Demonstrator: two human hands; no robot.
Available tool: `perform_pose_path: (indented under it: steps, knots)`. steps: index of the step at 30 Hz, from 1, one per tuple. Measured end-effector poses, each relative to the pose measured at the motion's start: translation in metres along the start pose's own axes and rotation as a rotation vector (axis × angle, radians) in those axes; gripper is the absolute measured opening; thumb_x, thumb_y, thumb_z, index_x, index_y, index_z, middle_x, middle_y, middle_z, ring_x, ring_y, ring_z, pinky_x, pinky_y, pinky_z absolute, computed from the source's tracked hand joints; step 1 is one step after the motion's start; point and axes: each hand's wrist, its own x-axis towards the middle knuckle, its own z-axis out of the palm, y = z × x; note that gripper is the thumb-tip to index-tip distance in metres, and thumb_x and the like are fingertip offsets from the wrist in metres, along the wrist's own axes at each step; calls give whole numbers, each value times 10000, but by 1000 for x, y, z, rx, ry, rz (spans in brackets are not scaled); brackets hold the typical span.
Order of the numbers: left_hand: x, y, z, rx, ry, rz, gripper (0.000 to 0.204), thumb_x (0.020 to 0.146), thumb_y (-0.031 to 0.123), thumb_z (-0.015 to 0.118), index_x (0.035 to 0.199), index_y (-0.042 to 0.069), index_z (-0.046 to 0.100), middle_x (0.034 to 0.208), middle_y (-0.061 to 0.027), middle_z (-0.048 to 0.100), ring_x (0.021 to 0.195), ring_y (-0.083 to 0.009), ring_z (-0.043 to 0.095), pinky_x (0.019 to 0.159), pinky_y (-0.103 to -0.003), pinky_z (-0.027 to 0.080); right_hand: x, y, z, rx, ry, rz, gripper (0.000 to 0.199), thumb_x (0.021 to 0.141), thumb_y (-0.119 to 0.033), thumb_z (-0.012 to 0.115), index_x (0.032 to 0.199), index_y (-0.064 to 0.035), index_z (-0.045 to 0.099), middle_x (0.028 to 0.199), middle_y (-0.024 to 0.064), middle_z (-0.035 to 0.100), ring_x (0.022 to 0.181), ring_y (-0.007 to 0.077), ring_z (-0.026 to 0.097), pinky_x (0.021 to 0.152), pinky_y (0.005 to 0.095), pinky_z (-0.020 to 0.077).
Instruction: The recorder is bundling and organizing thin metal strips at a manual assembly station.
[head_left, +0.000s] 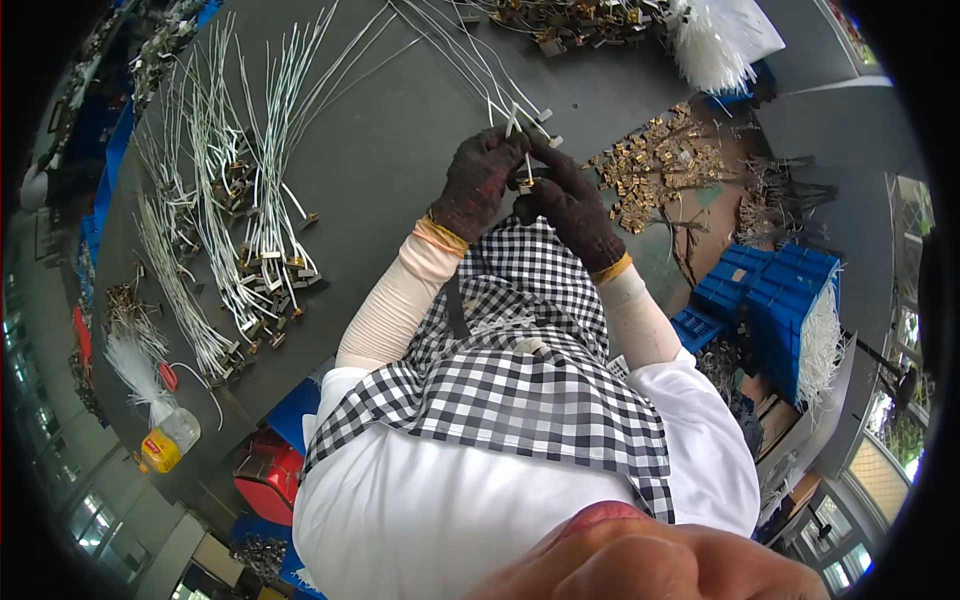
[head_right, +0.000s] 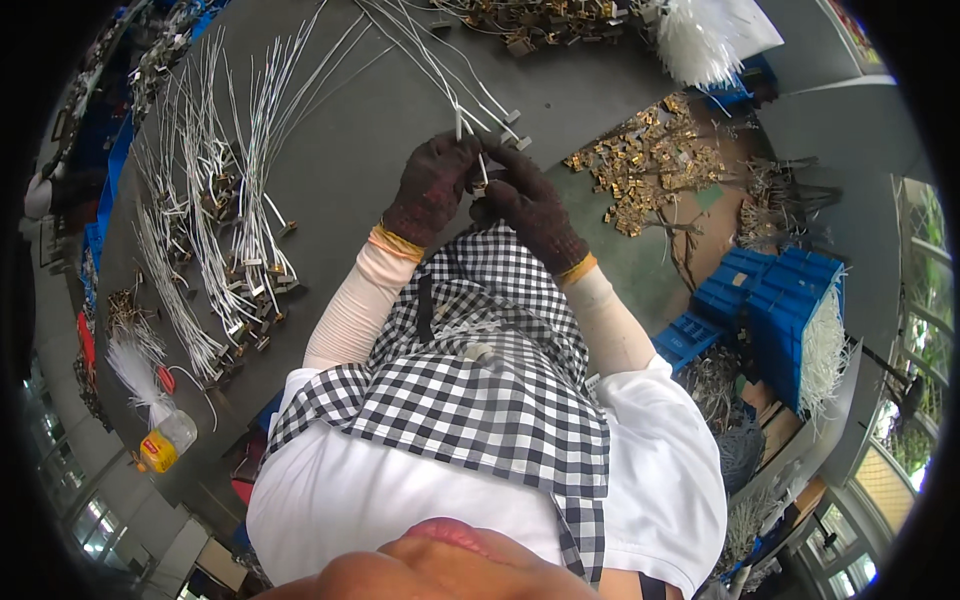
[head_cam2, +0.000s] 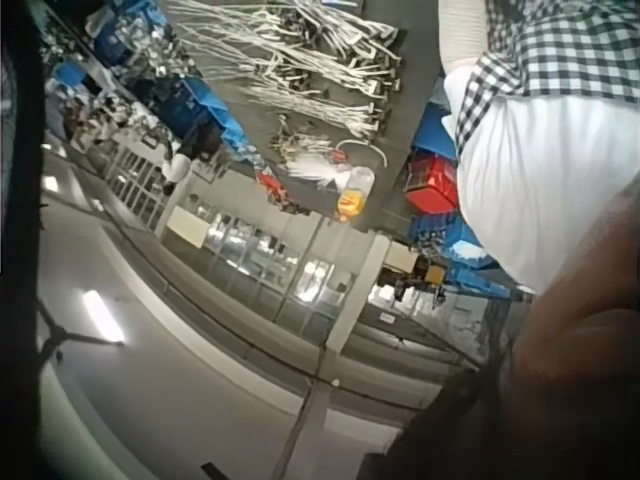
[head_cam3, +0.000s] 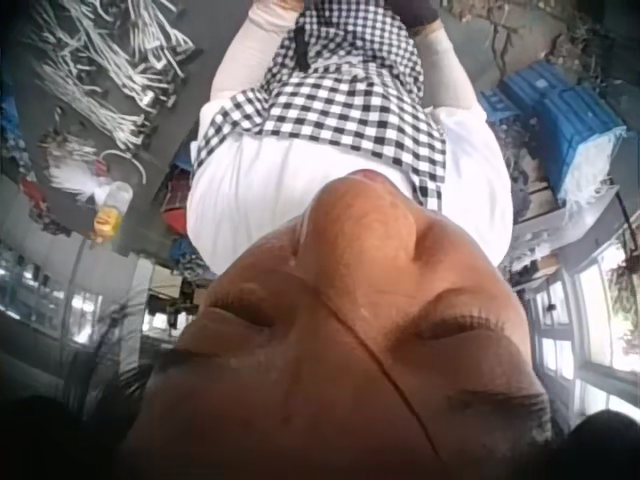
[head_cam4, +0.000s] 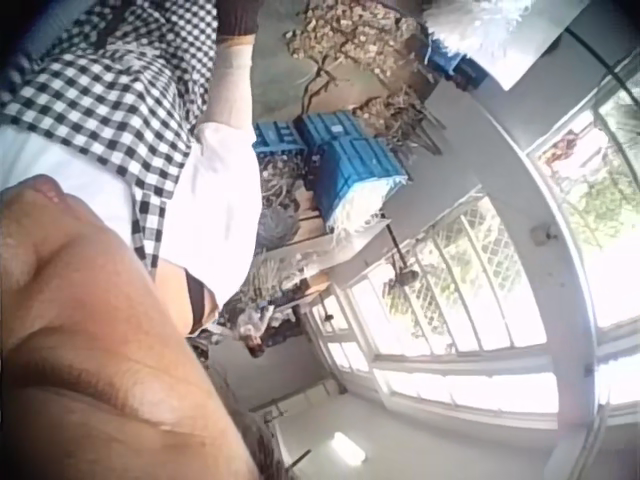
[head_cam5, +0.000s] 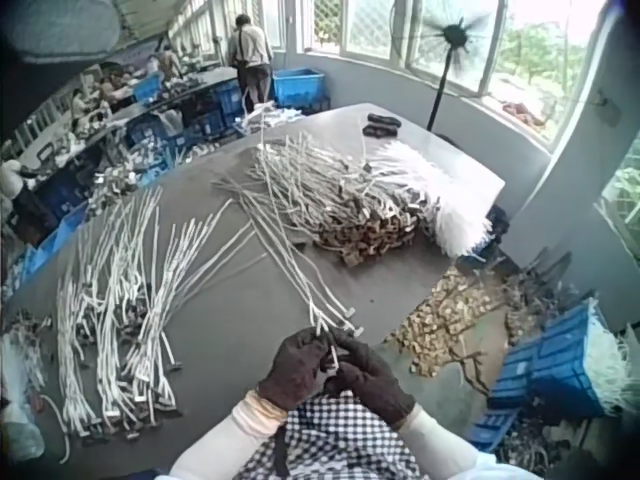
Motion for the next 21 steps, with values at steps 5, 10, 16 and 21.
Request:
perform_pose_path:
  steps: [5, 10, 16, 21]
  knots:
    - [34, -3, -46, 777, 371, 52, 342, 1000, 306, 566, 1132, 6, 666, 820, -42, 659, 714, -100, 586, 656, -247, 476, 43, 10, -11, -75, 144, 33, 435, 964, -216, 618, 1345, -34, 510, 1058, 133, 652, 812, 213, 664, 725, 320, 543]
    - [26, 8, -72, 262, 308, -88, 353, 1013, 305, 553, 1217, 24, 617, 799, -67, 678, 609, -100, 609, 538, -230, 465, 138, -21, -60, -1352, 384, -371, 434, 849, -203, 697, 1265, -142, 593, 1149, 185, 607, 990, 388, 625, 823, 439, 531]
    - [38, 4, -67, -12, 199, -95, 362, 1007, 305, 579, 1225, 17, 603, 830, -74, 687, 630, -119, 628, 557, -256, 502, 204, -14, -90, -1642, 257, -489, 404, 786, -128, 683, 1182, -150, 610, 1154, 144, 602, 953, 382, 633, 790, 469, 539]
    - [39, 3, -46, 83, 226, -94, 271, 1001, 273, 590, 1091, 22, 636, 889, -97, 696, 755, -165, 680, 669, -285, 565, 133, -28, -104, -1263, 321, -364, 276, 872, -231, 652, 1132, -146, 609, 977, 163, 640, 895, 376, 642, 728, 480, 517]
